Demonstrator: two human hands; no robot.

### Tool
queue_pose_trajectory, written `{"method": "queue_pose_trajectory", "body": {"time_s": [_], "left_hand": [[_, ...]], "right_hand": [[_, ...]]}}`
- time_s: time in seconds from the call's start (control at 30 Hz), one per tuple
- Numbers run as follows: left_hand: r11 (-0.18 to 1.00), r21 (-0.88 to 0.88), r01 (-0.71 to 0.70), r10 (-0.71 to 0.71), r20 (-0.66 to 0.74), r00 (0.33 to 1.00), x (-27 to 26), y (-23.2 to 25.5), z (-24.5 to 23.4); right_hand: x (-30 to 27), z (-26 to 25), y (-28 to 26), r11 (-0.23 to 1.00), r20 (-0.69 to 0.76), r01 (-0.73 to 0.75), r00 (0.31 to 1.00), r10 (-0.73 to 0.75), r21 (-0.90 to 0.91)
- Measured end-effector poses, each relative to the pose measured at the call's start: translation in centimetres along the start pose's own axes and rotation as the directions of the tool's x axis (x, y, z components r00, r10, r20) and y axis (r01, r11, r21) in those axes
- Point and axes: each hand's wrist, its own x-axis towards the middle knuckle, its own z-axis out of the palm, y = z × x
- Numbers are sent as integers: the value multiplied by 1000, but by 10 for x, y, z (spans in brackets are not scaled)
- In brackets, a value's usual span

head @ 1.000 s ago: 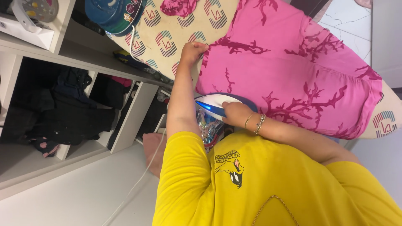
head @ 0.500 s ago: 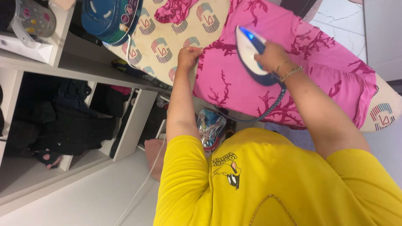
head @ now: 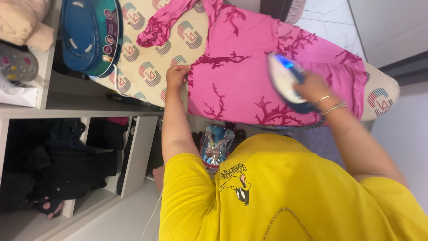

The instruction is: Ironing a pink patterned shirt on an ironing board.

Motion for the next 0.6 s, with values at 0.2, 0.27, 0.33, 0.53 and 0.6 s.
{"method": "queue_pose_trajectory", "body": {"time_s": [0.2,0.27,0.33,0.53,0.6], "left_hand": [[995,-90,42,-42,0,999,-14,15,5],[998,-61,31,-33,-38,999,-18,20,9],[999,-48,-14,12,-34,999,-11,8,11],[859,444,-256,364,-177,915,-68,44,62],[819,518,-245,392,-196,899,-112,80,110]], "right_hand": [[-24,-68,141,990,-89,-141,986,141,7],[-42,-64,164,992,-84,-123,989,122,-9],[-52,-40,142,988,-14,-138,990,139,73],[-53,37,8,948,173,-49,985,-7,315],[-30,59,-18,917,174,-26,984,-48,399]]}}
